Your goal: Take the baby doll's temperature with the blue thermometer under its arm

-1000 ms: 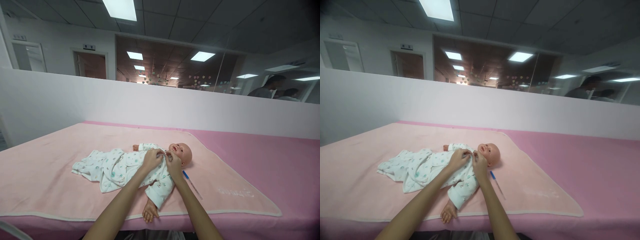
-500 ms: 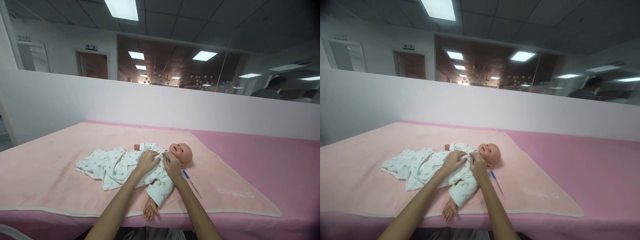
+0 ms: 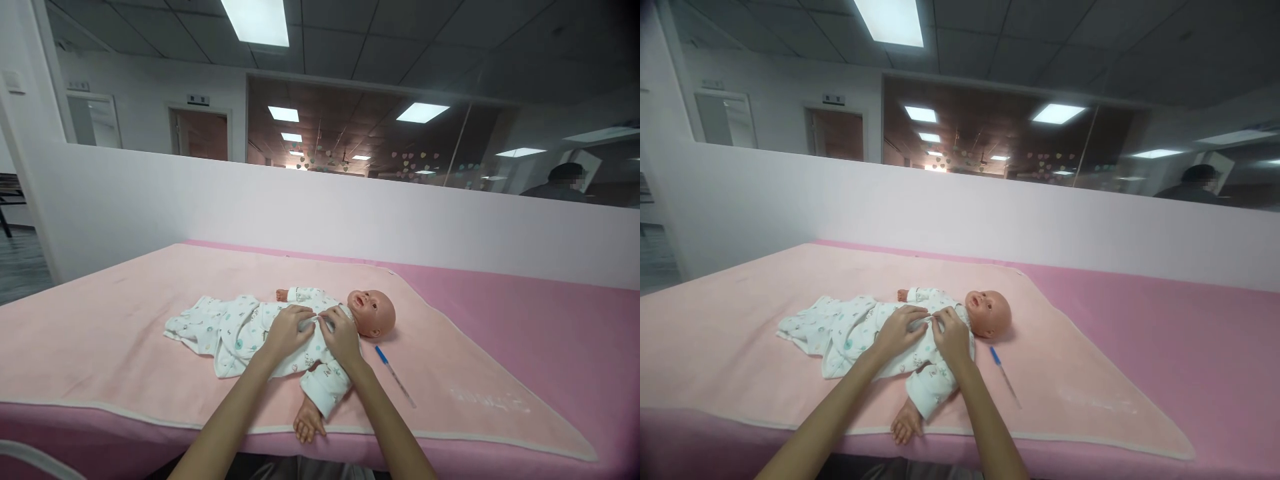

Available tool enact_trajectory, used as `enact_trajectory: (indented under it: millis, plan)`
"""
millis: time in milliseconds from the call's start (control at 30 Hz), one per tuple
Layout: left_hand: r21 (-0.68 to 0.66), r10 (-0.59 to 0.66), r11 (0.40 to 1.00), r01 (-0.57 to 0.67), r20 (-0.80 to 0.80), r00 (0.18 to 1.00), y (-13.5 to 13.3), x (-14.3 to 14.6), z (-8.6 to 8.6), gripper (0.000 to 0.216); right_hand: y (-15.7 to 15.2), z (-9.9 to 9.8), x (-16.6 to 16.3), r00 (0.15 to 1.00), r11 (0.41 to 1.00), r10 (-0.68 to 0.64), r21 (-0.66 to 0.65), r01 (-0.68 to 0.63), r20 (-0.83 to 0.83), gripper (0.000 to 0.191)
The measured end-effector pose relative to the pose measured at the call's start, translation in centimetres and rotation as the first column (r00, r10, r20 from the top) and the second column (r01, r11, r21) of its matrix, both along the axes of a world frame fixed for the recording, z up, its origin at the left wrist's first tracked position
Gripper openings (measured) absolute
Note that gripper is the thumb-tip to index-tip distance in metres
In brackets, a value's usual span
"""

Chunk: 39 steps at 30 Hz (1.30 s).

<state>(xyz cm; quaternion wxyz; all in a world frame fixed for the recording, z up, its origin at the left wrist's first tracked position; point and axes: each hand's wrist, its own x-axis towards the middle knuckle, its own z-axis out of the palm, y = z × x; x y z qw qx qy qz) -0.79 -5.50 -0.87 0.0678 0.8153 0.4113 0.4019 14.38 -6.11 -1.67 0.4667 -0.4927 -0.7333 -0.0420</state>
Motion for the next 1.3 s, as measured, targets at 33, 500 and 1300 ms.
enact_trajectory:
  millis: [33,500,1300]
  plan:
    - [0.035,0.025,0.999,-0.024,-0.038,0.999,0.0,0.1,-0.1,0.025,0.1,-0.1,0.0,1.0,1.0,-0.001,0.003,0.001,-0.005,0.015]
    - [0.178,0.175,0.973,-0.149,-0.137,0.975,-0.2,1.2,-0.6,0.014,0.2,-0.1,0.0,0.998,0.998,0.023,-0.056,-0.026,-0.061,0.016]
    - [-0.108,0.042,0.994,-0.026,0.149,0.988,0.0,0.6,-0.1,0.02,-0.6,0.0,-0.2,1.0,0.999,0.006,-0.05,-0.005,0.028,0.016]
